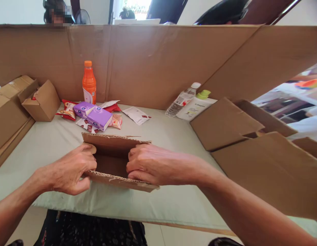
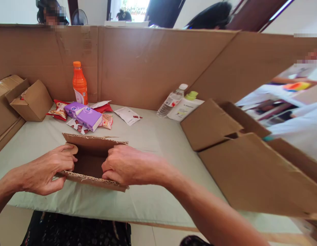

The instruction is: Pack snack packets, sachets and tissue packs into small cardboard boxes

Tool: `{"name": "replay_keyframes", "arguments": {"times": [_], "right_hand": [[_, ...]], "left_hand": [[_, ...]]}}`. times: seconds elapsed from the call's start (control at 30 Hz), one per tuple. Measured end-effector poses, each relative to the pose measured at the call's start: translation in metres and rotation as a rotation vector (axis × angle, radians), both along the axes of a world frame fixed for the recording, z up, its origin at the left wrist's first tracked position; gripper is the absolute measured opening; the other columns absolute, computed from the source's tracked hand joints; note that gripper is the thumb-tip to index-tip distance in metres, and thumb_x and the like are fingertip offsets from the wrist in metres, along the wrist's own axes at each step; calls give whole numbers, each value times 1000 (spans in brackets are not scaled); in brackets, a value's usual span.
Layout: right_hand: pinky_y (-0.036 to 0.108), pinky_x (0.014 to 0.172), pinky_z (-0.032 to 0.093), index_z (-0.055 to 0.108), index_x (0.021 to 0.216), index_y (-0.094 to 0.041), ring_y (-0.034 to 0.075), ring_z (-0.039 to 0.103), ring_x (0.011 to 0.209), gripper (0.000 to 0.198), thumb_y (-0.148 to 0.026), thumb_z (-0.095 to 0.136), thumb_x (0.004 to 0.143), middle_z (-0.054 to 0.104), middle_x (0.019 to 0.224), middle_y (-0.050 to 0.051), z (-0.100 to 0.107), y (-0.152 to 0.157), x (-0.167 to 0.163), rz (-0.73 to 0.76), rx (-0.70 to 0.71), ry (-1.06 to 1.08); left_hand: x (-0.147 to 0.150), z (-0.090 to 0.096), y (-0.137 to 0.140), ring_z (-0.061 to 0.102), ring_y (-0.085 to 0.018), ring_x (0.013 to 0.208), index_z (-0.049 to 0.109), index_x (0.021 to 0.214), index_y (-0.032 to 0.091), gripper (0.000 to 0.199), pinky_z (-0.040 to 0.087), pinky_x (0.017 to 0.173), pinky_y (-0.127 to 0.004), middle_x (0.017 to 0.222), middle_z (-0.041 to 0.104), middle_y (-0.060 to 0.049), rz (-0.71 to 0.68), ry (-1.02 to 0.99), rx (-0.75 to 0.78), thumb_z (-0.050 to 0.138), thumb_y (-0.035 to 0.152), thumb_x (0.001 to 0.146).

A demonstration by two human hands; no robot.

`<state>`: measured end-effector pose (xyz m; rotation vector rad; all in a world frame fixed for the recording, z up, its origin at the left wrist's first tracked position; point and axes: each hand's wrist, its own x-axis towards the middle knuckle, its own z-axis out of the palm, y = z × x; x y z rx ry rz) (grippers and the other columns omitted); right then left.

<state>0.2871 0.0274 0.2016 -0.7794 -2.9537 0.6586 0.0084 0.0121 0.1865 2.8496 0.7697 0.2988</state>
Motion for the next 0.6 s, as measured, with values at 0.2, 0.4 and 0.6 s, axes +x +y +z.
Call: {"name": "replay_keyframes", "arguments": {"times": [0.2, 0.4, 0.6], "right_hand": [[37, 97, 50, 71, 71, -23, 21, 64, 113, 53, -55, 44, 104, 72, 107, 9, -20, -10, 48, -119, -51, 336], [47, 101, 54, 74, 77, -25, 28, 63, 125, 43, -54, 52, 100, 72, 126, 10, -57, -32, 93, -379, -15, 309], [41, 95, 57, 76, 107, -28, 23, 71, 109, 32, -32, 45, 105, 77, 114, 7, -31, -31, 68, -362, 150, 351]], "left_hand": [[5, -1, -3, 52, -18, 68, 49, 69, 23, 13, 39, 115, -52, 66, 50, 3, 38, 20, 68, 49, 10, 71], [-8, -7, -11, 54, -18, 72, 56, 74, 23, 15, 40, 112, -53, 71, 55, 1, 113, -30, 162, 49, 14, 85], [-9, -13, -15, 60, -17, 80, 58, 82, 21, 15, 40, 111, -50, 86, 63, -1, 121, -72, 202, 49, 11, 88]]}}
